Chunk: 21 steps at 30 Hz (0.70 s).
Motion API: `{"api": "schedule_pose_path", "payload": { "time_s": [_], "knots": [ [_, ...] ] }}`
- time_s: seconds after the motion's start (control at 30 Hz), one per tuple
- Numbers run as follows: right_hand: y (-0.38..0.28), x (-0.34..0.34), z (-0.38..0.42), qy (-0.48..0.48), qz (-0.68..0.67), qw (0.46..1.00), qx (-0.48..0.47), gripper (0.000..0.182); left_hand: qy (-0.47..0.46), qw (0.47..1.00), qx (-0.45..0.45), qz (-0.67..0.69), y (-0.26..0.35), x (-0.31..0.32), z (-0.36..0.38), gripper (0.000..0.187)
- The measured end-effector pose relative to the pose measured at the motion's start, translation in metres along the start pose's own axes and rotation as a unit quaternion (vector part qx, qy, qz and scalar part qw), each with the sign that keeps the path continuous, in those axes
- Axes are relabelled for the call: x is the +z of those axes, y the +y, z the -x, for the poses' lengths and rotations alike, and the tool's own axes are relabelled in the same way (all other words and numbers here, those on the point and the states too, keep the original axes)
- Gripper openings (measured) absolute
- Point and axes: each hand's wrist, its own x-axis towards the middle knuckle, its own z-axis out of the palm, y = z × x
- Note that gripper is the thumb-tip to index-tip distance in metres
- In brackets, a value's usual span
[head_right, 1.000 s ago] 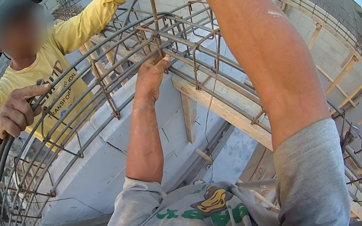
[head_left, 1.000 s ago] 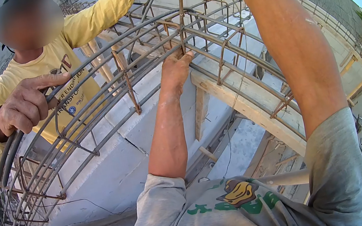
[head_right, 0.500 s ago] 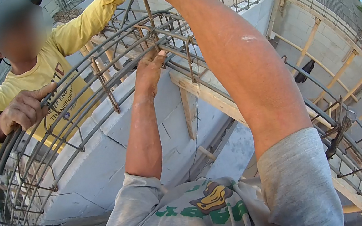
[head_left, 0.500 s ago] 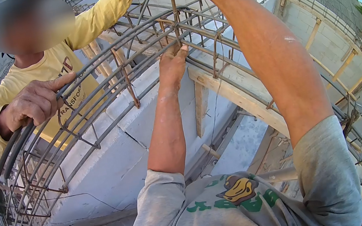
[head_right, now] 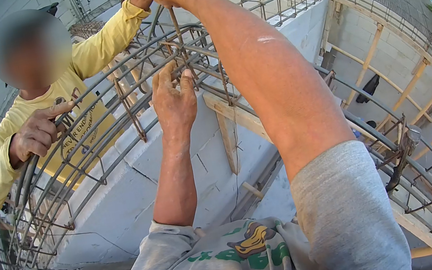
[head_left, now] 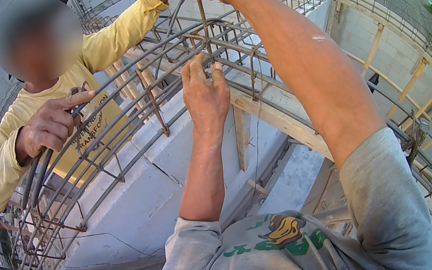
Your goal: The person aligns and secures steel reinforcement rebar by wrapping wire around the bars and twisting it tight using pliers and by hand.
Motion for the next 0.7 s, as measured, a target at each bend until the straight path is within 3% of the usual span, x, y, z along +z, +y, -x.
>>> {"api": "schedule_pose_path", "payload": {
  "time_s": [0.07, 0.2, 0.3, 0.4, 0.47, 0.57, 0.7],
  "knots": [
    [0.000, 0.010, 0.006, 0.081, -0.021, 0.996, 0.024, 0.035, 0.029, 0.997, 0.054, -0.047, 0.008, -0.005, -0.006, 0.035],
    [-0.003, -0.001, 0.018, 0.057, -0.072, 0.996, 0.008, 0.038, 0.065, 0.981, 0.127, -0.130, 0.026, -0.017, -0.035, 0.034],
    [-0.001, -0.003, 0.017, 0.016, -0.069, 0.997, 0.002, 0.032, 0.008, 0.983, 0.090, -0.161, 0.012, 0.002, -0.066, 0.036],
    [-0.002, -0.005, 0.016, 0.014, -0.096, 0.995, 0.006, 0.022, -0.125, 0.972, -0.037, -0.194, 0.016, 0.011, -0.091, 0.041],
    [-0.002, 0.004, 0.014, 0.056, -0.132, 0.990, -0.006, 0.021, -0.133, 0.973, -0.038, -0.183, 0.016, 0.012, -0.102, 0.043],
    [-0.004, 0.002, 0.013, -0.012, -0.107, 0.994, 0.010, 0.021, -0.168, 0.967, -0.032, -0.190, 0.009, 0.011, -0.105, 0.043],
    [-0.001, 0.005, 0.016, 0.032, -0.092, 0.995, -0.035, 0.020, -0.198, 0.961, -0.009, -0.194, -0.011, 0.017, -0.110, 0.043]
  ]
}}
